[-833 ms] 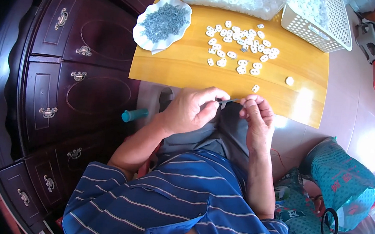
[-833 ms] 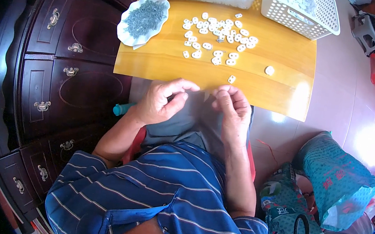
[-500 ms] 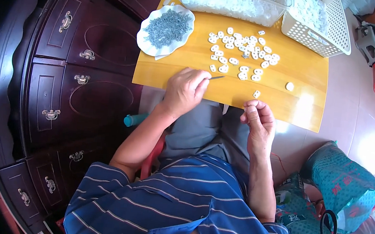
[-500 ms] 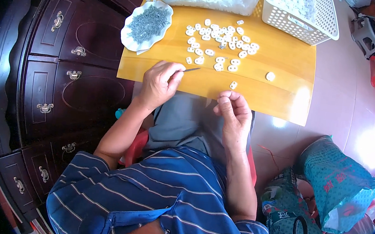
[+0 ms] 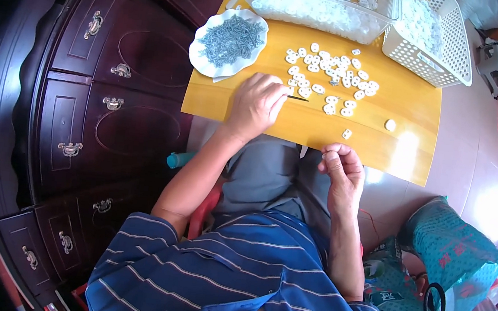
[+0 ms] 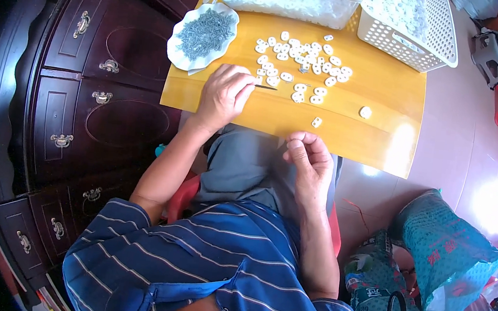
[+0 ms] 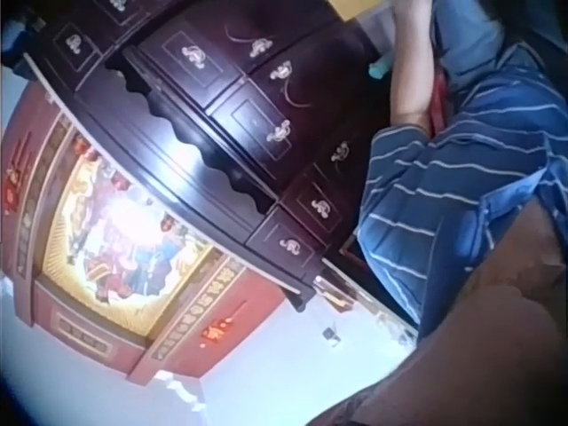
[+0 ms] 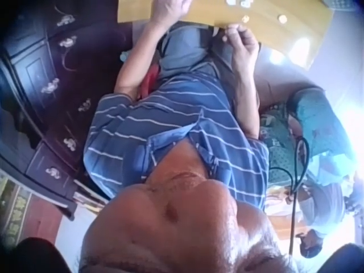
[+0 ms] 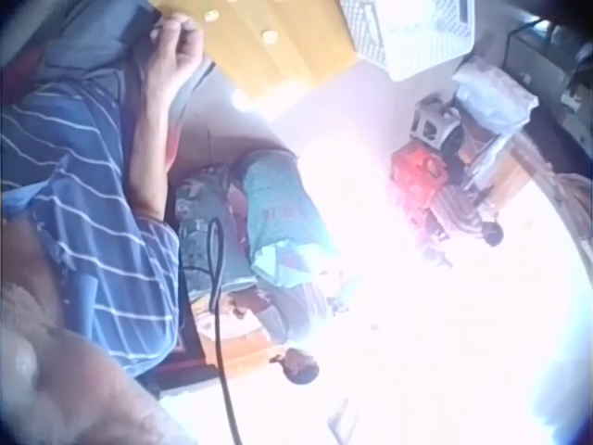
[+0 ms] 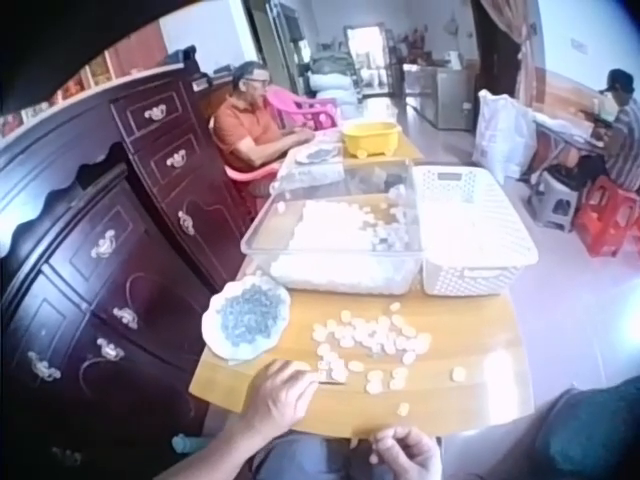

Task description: The person is sorting small white plastic components and manually attaching silver metal pieces to them at a table.

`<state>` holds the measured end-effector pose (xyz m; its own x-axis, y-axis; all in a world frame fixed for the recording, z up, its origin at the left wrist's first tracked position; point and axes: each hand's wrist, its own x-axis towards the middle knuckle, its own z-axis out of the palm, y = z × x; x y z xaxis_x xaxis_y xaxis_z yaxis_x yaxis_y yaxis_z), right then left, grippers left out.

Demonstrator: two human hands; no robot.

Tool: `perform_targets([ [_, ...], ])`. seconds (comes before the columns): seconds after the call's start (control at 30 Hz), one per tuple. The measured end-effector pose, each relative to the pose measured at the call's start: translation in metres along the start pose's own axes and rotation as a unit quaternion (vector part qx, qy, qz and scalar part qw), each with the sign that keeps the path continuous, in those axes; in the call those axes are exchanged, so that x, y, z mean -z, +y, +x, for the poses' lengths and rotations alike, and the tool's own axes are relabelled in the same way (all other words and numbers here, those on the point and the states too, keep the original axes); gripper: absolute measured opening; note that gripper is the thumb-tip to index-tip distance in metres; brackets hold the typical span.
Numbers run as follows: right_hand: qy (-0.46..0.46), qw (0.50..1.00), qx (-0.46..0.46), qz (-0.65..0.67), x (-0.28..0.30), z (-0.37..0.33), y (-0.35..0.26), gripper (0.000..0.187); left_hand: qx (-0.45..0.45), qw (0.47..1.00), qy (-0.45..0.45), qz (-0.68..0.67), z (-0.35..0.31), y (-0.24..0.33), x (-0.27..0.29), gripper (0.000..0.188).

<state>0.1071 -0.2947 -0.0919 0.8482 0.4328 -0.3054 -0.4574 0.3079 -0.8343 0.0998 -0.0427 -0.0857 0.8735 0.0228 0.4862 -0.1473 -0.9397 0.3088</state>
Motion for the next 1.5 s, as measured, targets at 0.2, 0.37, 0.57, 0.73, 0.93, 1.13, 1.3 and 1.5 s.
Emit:
perform_targets([
  [0.2,-0.007,1.0,-0.009,0.014,0.001,-0.002,0.0,0.008,-0.012,0.999,0.029,-0.026,0.005,0.008,0.01,0.019],
  [0.37,-0.025,0.999,-0.025,0.016,-0.001,-0.003,-0.001,0.008,0.005,0.992,-0.018,-0.123,-0.011,0.057,0.03,0.023],
  [0.57,-0.052,0.997,-0.045,0.042,-0.005,-0.007,0.007,0.009,0.011,0.955,-0.049,-0.291,-0.028,0.081,0.025,0.027],
  [0.73,-0.035,0.997,-0.028,0.061,-0.011,-0.009,0.005,0.007,0.032,0.952,-0.059,-0.298,-0.033,0.083,0.025,0.026],
  [0.93,-0.04,0.998,-0.01,0.045,-0.011,-0.009,0.001,0.022,0.07,0.935,-0.088,-0.337,-0.034,0.085,0.024,0.02],
  [1.13,-0.125,0.989,-0.074,0.03,0.0,-0.006,-0.006,0.027,0.082,0.902,-0.129,-0.403,-0.034,0.075,0.026,0.018],
  [1.3,-0.157,0.985,-0.069,0.025,0.005,-0.002,0.003,0.026,0.062,0.908,-0.129,-0.393,-0.037,0.068,0.028,0.013],
  [1.5,-0.137,0.989,-0.058,0.002,-0.002,-0.001,0.005,0.019,0.054,0.936,-0.106,-0.332,-0.042,0.068,0.027,0.012],
])
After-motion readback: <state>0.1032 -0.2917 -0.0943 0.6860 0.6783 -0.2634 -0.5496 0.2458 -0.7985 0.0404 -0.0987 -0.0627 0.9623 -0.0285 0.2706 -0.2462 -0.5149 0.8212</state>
